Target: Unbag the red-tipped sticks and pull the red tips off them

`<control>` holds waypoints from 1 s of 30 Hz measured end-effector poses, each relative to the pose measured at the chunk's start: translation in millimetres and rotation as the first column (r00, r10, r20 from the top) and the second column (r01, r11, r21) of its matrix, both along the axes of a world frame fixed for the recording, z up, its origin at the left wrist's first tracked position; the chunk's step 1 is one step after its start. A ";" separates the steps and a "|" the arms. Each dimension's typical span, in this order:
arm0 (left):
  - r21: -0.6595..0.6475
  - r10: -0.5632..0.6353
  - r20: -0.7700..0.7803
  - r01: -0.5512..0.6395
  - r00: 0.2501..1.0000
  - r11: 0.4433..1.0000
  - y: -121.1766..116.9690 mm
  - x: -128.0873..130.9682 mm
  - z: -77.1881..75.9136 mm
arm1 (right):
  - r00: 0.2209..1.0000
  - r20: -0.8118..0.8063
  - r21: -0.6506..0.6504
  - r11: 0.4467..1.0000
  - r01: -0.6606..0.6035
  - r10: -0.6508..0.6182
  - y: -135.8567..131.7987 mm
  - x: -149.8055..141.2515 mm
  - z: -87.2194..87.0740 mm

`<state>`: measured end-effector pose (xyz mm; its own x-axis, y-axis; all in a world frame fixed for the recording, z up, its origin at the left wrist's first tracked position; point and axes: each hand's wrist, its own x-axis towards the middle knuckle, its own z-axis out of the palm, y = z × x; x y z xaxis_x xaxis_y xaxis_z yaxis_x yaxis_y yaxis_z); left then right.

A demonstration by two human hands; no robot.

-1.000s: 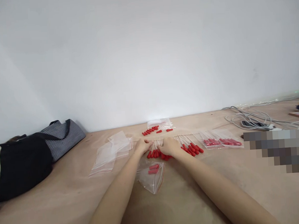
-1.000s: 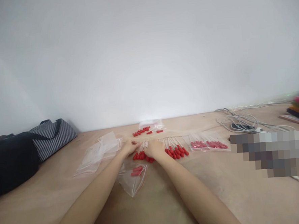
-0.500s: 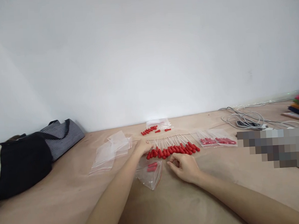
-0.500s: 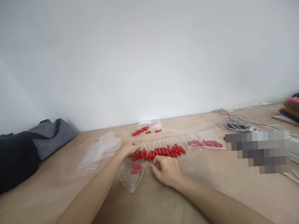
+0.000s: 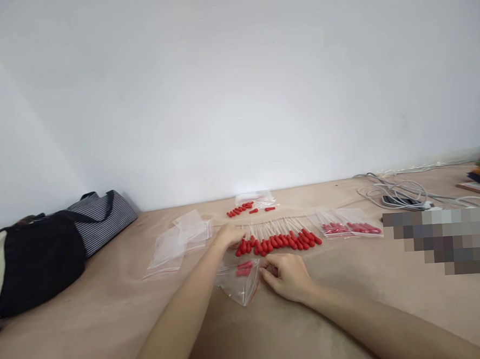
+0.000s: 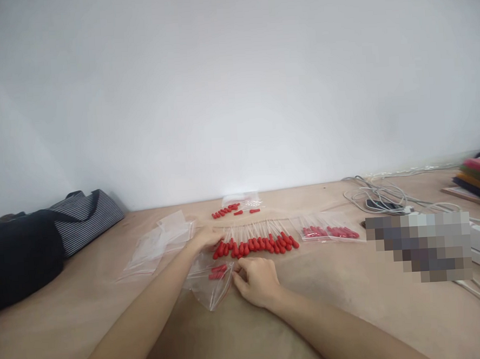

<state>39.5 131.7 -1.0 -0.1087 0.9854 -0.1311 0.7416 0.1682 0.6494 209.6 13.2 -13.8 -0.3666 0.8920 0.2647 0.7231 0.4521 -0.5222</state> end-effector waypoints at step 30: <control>0.236 -0.128 -0.095 0.148 0.987 0.960 -42.9 -47.3 6.2 | 0.998 0.055 0.037 0.999 -0.032 0.030 -1.6 -14.3 0.4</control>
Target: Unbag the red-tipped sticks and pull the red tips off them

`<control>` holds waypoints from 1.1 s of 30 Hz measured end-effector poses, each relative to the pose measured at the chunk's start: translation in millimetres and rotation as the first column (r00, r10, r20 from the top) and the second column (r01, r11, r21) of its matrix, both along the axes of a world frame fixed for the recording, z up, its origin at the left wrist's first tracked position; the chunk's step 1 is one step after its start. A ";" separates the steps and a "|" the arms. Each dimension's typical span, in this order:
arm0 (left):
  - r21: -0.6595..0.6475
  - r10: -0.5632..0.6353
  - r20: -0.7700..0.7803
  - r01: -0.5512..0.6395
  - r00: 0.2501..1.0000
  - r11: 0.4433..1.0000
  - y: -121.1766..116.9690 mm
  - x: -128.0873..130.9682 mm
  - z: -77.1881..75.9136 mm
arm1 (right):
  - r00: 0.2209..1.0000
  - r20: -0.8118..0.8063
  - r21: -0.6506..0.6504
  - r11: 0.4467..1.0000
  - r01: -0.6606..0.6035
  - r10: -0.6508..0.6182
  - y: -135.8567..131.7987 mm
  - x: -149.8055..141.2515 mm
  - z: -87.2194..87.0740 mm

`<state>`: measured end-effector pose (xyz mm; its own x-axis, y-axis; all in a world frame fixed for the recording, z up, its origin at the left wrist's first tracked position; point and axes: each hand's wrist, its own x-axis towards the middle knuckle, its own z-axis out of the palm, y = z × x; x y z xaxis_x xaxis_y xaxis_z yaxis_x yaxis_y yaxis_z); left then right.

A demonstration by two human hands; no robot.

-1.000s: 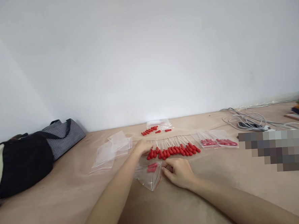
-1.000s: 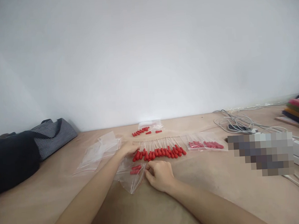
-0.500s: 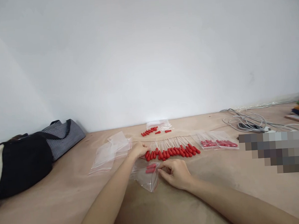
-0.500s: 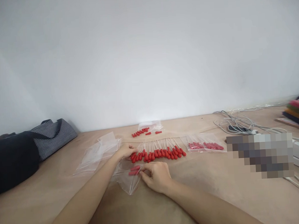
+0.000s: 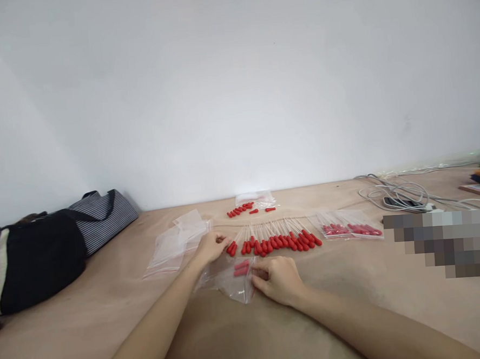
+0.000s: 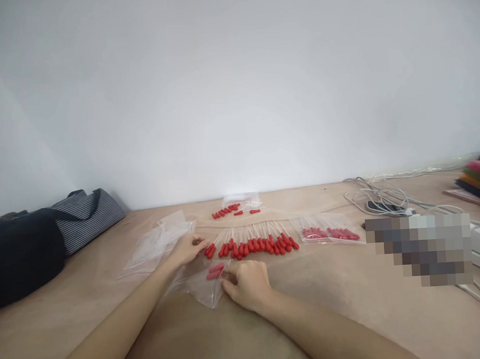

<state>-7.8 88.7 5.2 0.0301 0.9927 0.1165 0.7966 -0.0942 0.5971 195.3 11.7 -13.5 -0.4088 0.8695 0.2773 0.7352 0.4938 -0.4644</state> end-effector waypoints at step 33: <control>0.126 -0.435 -0.084 0.443 0.896 0.888 -90.2 -13.1 -11.7 | 0.987 -0.151 -0.196 0.977 -0.084 0.055 0.7 -5.9 1.3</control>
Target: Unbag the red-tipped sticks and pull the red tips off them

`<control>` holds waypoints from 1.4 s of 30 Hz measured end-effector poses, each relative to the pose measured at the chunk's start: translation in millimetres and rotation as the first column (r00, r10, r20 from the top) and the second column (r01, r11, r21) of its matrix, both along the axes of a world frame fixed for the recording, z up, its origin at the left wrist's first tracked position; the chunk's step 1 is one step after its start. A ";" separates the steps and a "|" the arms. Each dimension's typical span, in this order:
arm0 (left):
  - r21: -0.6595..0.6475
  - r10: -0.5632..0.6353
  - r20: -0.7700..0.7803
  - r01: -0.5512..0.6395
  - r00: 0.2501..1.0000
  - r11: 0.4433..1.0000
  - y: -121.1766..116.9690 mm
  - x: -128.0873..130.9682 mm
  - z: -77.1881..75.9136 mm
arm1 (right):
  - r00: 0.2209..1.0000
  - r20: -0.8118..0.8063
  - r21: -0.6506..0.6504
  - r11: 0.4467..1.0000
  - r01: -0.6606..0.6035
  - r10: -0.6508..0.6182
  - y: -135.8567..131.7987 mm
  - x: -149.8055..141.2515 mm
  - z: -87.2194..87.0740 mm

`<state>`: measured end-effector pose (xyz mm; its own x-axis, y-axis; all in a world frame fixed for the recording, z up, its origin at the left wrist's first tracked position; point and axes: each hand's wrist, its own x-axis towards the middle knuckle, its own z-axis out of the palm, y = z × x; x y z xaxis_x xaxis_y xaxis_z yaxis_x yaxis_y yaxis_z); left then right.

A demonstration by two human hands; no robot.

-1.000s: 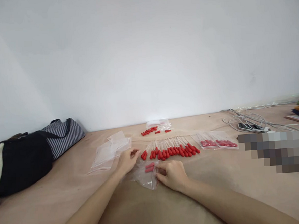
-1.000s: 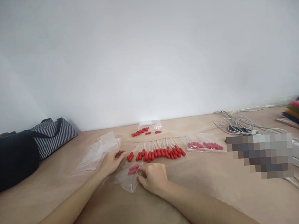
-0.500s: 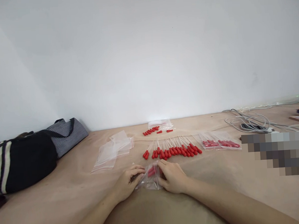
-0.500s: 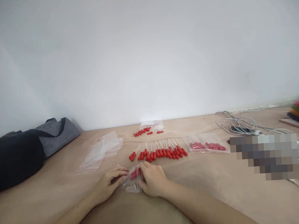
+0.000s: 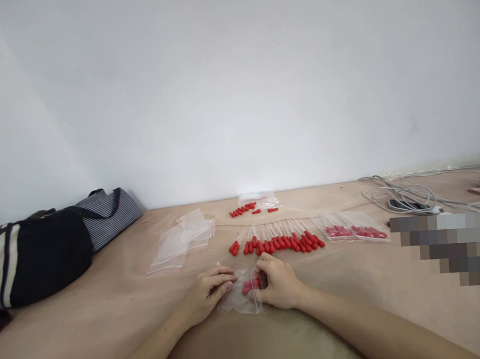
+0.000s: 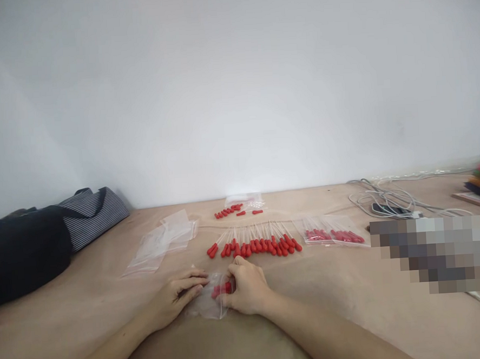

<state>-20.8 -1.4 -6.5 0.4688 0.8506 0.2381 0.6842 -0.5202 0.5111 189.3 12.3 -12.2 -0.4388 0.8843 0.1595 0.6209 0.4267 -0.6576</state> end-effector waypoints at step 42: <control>-0.124 -0.026 -0.360 -0.020 0.933 0.992 -22.4 -1.9 11.6 | 0.745 -0.651 -0.375 0.915 -0.150 -0.145 17.9 84.3 2.5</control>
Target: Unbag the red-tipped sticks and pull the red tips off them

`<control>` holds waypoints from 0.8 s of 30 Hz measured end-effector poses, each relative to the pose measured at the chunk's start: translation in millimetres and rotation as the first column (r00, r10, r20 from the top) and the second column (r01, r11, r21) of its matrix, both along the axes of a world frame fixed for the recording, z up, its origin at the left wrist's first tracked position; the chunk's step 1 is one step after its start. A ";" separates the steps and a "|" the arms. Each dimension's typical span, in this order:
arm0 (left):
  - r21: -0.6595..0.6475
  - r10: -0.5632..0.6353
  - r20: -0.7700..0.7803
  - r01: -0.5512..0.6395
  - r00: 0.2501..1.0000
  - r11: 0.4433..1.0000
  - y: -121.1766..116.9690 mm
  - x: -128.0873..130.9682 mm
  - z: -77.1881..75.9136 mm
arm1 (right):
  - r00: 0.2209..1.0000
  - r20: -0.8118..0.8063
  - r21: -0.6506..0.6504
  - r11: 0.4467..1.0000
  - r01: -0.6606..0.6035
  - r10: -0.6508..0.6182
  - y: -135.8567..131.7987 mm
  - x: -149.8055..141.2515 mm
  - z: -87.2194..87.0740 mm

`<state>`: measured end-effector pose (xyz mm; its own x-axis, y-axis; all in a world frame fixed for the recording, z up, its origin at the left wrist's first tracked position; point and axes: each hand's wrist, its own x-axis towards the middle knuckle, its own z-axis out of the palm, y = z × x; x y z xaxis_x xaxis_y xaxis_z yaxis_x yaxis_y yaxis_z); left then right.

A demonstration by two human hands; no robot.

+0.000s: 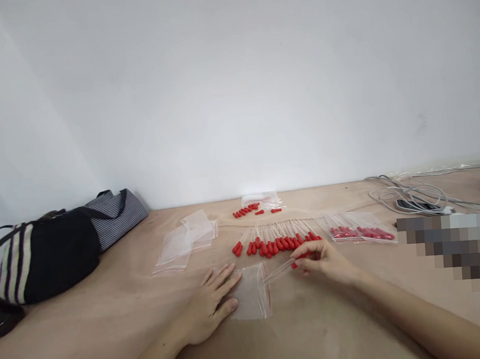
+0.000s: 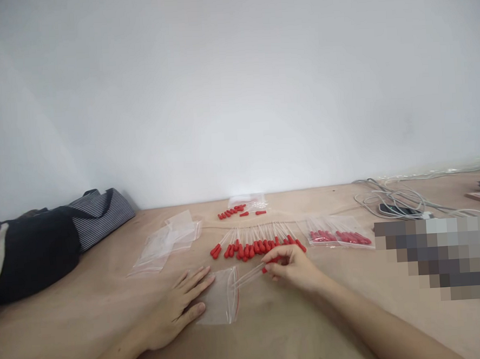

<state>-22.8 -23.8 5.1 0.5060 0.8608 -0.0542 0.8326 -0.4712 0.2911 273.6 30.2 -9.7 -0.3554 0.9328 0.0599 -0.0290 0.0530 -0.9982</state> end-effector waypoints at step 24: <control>-0.436 0.513 0.590 -0.289 0.623 0.852 83.1 60.3 34.5 | 0.985 0.028 0.126 0.978 0.163 -0.168 -28.3 -59.4 -13.6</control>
<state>37.5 59.3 39.6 0.1060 0.9879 -0.1131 0.4433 0.0548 0.8947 214.2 2.0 -23.3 -0.2006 0.9654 0.1668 0.0287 0.1759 -0.9840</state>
